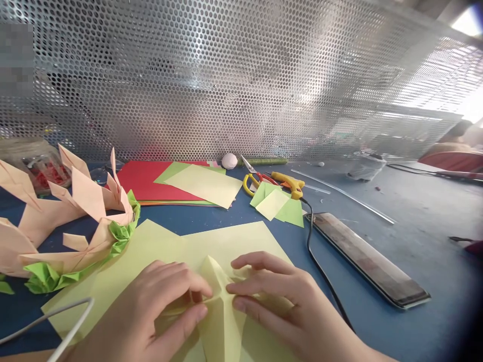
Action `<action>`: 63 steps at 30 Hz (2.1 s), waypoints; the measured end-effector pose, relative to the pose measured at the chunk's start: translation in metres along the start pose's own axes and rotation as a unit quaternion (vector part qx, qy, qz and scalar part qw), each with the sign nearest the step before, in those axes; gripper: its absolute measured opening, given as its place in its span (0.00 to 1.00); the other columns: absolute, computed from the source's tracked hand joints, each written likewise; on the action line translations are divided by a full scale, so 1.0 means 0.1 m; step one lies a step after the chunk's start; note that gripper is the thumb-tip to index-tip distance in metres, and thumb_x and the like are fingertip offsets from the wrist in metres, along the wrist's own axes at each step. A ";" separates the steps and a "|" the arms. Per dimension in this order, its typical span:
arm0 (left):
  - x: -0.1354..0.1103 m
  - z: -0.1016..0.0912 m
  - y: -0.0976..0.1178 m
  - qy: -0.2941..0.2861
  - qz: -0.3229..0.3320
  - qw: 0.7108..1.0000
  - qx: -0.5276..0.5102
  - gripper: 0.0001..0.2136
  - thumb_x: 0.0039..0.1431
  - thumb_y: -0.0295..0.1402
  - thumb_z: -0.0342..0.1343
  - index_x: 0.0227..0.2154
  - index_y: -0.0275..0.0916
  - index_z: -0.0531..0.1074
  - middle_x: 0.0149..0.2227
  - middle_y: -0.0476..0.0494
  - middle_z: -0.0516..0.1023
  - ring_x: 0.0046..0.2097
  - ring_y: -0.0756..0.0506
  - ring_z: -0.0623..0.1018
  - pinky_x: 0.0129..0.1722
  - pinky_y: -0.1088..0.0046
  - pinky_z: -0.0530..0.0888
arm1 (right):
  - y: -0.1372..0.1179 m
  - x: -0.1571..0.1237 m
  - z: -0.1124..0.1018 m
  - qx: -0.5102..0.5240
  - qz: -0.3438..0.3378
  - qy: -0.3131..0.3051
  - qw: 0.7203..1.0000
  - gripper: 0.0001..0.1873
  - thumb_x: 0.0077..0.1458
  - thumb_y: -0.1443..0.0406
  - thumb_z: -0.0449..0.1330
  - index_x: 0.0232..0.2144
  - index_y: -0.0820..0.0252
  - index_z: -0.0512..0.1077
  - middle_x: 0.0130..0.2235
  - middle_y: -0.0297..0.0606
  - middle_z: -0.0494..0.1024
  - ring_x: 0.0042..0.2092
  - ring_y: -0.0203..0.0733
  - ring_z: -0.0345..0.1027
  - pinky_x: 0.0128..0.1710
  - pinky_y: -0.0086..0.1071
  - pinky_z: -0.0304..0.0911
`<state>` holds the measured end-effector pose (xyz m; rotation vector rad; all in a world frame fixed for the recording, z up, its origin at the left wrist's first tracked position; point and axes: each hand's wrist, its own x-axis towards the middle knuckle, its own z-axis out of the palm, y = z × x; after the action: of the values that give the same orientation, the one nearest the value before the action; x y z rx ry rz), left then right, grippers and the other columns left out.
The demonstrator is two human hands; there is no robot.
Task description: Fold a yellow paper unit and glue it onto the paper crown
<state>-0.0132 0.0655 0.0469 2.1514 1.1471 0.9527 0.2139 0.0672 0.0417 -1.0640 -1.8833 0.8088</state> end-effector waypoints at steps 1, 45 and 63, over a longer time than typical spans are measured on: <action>0.01 0.00 0.00 0.010 0.020 1.000 0.011 0.08 0.61 0.28 0.53 0.34 0.53 0.71 0.30 0.65 0.75 0.33 0.54 0.74 0.37 0.83 0.67 | -0.02 0.01 0.00 -0.013 -0.009 -0.005 1.000 0.09 0.57 0.68 0.64 0.36 0.51 0.84 0.42 0.39 0.79 0.40 0.39 0.77 0.41 0.28 0.71; 0.11 -0.08 0.12 -0.066 -0.082 0.987 -0.124 0.10 0.55 0.27 0.61 0.35 0.52 0.80 0.30 0.59 0.80 0.33 0.52 0.78 0.36 0.81 0.73 | -0.29 0.01 0.13 -0.042 -0.024 -0.008 0.999 0.07 0.52 0.72 0.60 0.29 0.56 0.76 0.28 0.31 0.82 0.28 0.34 0.74 0.28 0.24 0.66; 0.14 -0.10 0.11 -0.139 -0.197 0.958 -0.157 0.02 0.56 0.33 0.58 0.31 0.45 0.71 0.29 0.57 0.75 0.34 0.48 0.75 0.34 0.76 0.69 | -0.22 0.05 0.13 -0.050 0.006 -0.009 0.999 0.07 0.56 0.70 0.58 0.33 0.53 0.74 0.30 0.29 0.82 0.30 0.34 0.74 0.29 0.24 0.66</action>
<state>-0.0102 0.0728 0.0662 1.6565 1.1371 0.5837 0.1932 0.0603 0.0551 -1.1328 -1.9517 0.7392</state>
